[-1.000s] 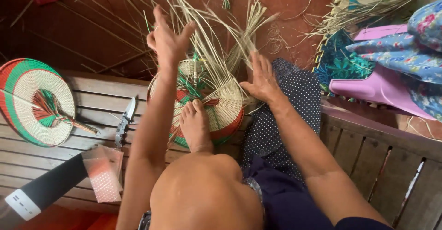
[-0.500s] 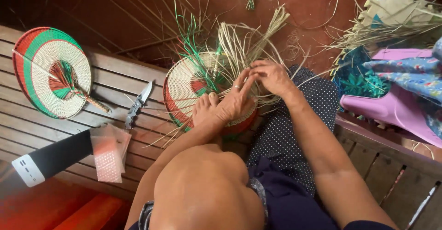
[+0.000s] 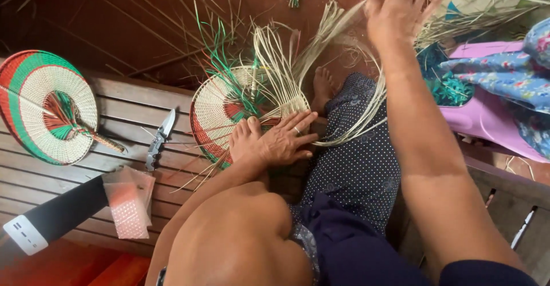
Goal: Weaving a circular fan using dried plant fibers on a wooden bench.
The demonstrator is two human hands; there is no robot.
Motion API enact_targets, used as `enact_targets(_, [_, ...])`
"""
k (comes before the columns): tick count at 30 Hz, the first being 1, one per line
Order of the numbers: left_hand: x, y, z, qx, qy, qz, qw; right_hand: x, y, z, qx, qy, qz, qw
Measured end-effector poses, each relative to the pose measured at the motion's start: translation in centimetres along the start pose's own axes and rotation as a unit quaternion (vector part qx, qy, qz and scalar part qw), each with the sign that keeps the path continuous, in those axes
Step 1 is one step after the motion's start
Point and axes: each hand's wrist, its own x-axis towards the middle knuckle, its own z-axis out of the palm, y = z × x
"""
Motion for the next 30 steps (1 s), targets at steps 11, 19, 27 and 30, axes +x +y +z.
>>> enact_targets(11, [0.7, -0.2, -0.6, -0.021, 0.041, -0.014, 0.999, -14.3, -8.3, 1.3, 0.316, -0.396, 0.089, 0.858])
enact_targets(19, [4.6, -7.1, -1.4, -0.050, 0.194, 0.023, 0.980, -15.2, -6.8, 2.9, 0.350, -0.363, 0.230, 0.832])
enact_targets(27, [7.7, -11.3, -2.4, 0.195, 0.063, 0.019, 0.979, -14.9, -6.1, 3.4, 0.452, -0.380, 0.350, 0.728])
enact_targets(30, [7.8, -11.6, -2.8, 0.189, 0.056, 0.008, 0.980, -15.4, -5.7, 5.0, 0.466, -0.381, 0.342, 0.722])
